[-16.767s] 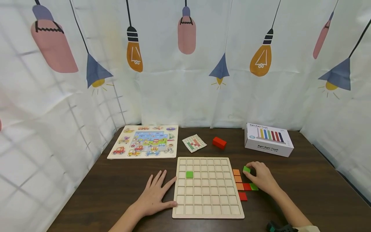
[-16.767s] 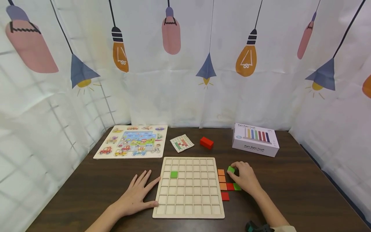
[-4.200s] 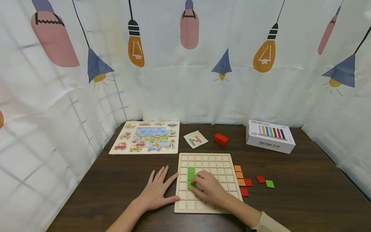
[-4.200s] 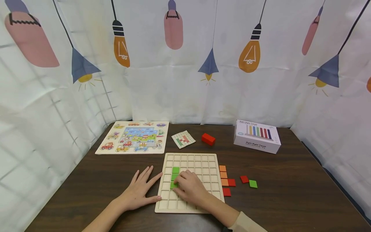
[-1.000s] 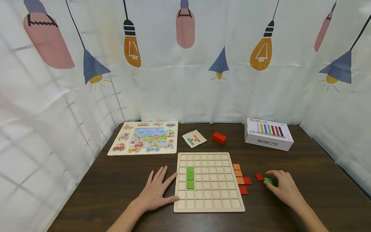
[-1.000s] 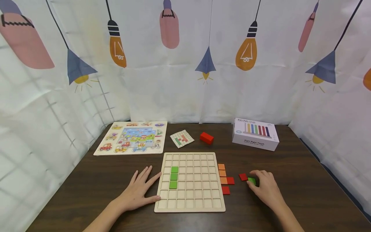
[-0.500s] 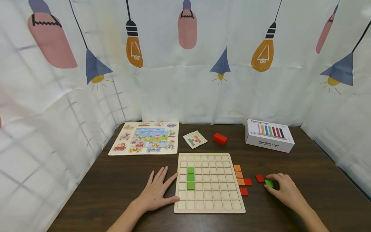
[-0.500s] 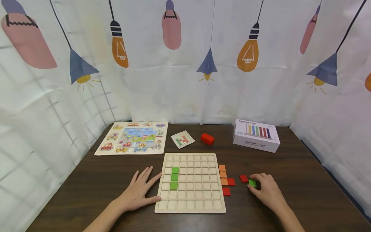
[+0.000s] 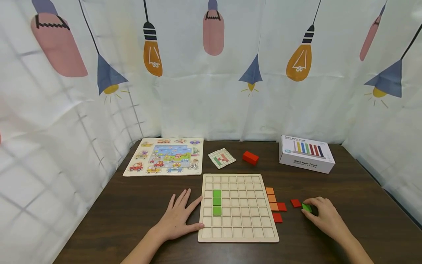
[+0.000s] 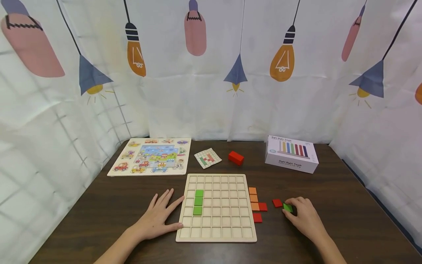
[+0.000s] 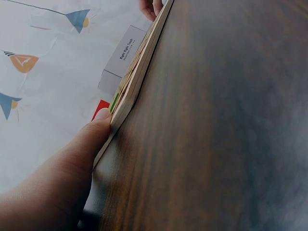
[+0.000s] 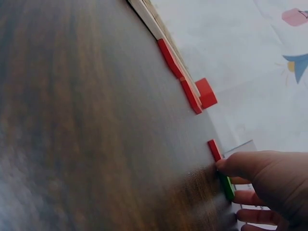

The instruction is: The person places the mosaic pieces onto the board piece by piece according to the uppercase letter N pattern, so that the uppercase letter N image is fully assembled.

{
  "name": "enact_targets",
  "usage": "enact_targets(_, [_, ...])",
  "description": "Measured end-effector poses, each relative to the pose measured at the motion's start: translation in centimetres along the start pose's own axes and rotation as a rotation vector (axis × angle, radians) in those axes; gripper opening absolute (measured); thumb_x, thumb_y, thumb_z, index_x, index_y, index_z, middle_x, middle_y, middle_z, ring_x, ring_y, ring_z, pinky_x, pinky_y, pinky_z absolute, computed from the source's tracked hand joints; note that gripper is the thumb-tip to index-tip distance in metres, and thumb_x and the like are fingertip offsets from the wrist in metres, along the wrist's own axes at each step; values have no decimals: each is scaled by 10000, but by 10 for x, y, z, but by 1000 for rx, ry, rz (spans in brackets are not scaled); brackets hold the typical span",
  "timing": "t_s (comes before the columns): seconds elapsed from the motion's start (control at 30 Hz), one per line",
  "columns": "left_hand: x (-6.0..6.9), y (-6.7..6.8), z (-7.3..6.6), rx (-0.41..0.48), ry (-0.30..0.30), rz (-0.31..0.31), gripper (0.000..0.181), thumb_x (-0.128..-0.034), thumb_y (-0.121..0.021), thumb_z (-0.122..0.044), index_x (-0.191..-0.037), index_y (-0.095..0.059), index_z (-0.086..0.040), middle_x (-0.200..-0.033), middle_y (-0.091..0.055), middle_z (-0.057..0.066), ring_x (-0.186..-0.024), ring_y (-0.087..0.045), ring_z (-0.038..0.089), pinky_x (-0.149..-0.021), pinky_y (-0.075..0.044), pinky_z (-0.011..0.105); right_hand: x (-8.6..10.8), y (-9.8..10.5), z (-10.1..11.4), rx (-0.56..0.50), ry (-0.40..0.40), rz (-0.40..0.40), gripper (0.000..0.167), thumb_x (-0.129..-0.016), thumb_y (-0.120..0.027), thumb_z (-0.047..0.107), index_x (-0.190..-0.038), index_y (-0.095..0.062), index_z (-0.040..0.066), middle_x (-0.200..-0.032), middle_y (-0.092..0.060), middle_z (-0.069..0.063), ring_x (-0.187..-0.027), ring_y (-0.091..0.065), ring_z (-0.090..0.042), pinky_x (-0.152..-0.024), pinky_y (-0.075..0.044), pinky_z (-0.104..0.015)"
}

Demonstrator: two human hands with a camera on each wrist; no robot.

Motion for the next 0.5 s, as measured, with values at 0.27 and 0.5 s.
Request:
enact_targets(0.27, [0,0,-1,-4,-2,-1,824,-786,-417,-734,-1462,-248,-294,-1502,-138,170,-1377,-78,321,-1023,-40,602,0,0,2,-36,-1,-23,193,-744,-764,218,-889,-691,114,-897,-630,-57,-869,-561,-318,-732,-434,-526])
enact_targets(0.5, [1,3,-2,-9,-2,-4,819,-788,-418,-732,-1460,-257,-291,-1500,-145,171,-1375,-87,324,-1022,-48,605,-4,2,14,-79,17,-76,155,-748,-763,231,-853,-697,138,-876,-648,-31,-861,-571,-310,-716,-442,-535])
Point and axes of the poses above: each hand's wrist, its own x-axis away from the middle knuckle, its own y-axis out of the back of the hand, z = x × y, the point moved 4 cm from there along -x, towards the middle knuckle
